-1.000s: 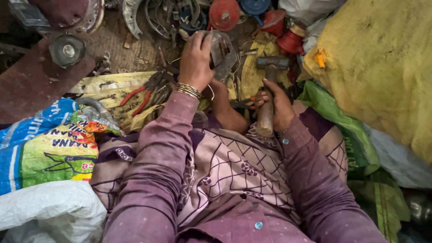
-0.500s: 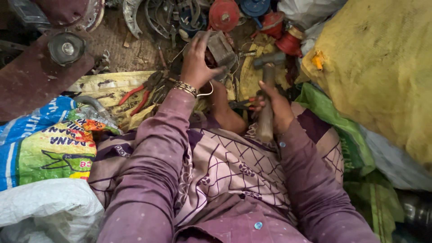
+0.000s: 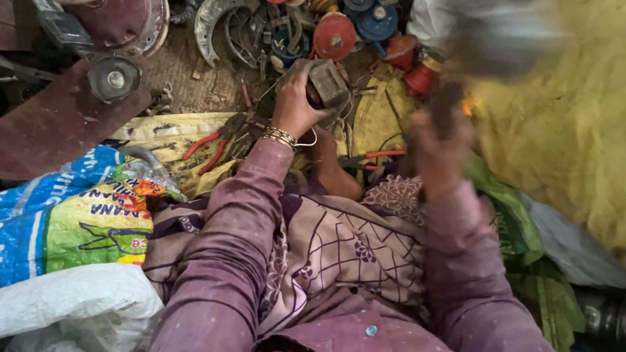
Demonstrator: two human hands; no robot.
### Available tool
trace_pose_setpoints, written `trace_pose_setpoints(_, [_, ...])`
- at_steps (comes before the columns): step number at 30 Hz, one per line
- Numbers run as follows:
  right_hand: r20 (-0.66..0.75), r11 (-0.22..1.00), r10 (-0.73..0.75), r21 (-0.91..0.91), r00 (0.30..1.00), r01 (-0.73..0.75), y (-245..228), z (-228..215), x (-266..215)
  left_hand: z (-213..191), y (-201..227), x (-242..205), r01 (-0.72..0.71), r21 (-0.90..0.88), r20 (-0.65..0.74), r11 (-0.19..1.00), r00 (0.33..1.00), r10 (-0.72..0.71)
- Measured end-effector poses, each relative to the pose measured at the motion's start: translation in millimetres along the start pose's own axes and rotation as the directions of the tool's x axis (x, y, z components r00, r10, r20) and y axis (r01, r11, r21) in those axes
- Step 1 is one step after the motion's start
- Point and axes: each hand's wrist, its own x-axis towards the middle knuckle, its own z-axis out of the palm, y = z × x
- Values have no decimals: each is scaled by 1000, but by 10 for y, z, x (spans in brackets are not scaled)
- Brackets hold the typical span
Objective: The person sits on the floor and uses a hammer and a screwdriver to dismantle a cylindrical metal electrical component, likely a motor stator. They repeatedly strike the object to separate parts and pull out copper windings.
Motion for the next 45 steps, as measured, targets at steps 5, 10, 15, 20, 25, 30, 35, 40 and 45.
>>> trace_pose_setpoints(5, [203, 814, 255, -572, 945, -97, 694, 402, -68, -68, -6, -22, 31, -51, -24, 998, 999, -32])
trace_pose_setpoints(10, [16, 811, 577, -126, 817, -571, 397, 20, -68, -49, -107, -27, -11, -27, -11, 1000, 1000, 11])
trace_pose_setpoints(15, [-87, 938, 238, 279, 967, -206, -64, -193, 17, -23, -107, -31, -34, -1, -25, 999, 999, 34])
trace_pose_setpoints(20, [72, 989, 145, -25, 987, -144, 183, 358, -108, -106, -44, -59, 67, -21, 11, 998, 998, -67])
trace_pose_setpoints(25, [269, 769, 639, -239, 720, -593, 277, 462, -159, -216, 70, -15, 72, 31, 39, 997, 997, -74])
trace_pose_setpoints(30, [17, 925, 374, 62, 927, -374, -81, -65, -124, -112, 162, -7, -18, 249, 25, 968, 1000, 12])
trace_pose_setpoints(35, [-103, 885, 298, 402, 949, -234, -110, -24, 33, -39, 32, 54, 64, 213, 74, 975, 994, -81])
trace_pose_setpoints(40, [307, 974, 116, -220, 945, -48, 312, 694, -159, 14, -117, -15, 35, 290, -8, 956, 999, -35])
trace_pose_setpoints(45, [254, 626, 743, 63, 619, -778, 298, 418, -220, -65, 8, -15, -9, 449, 0, 894, 1000, 10])
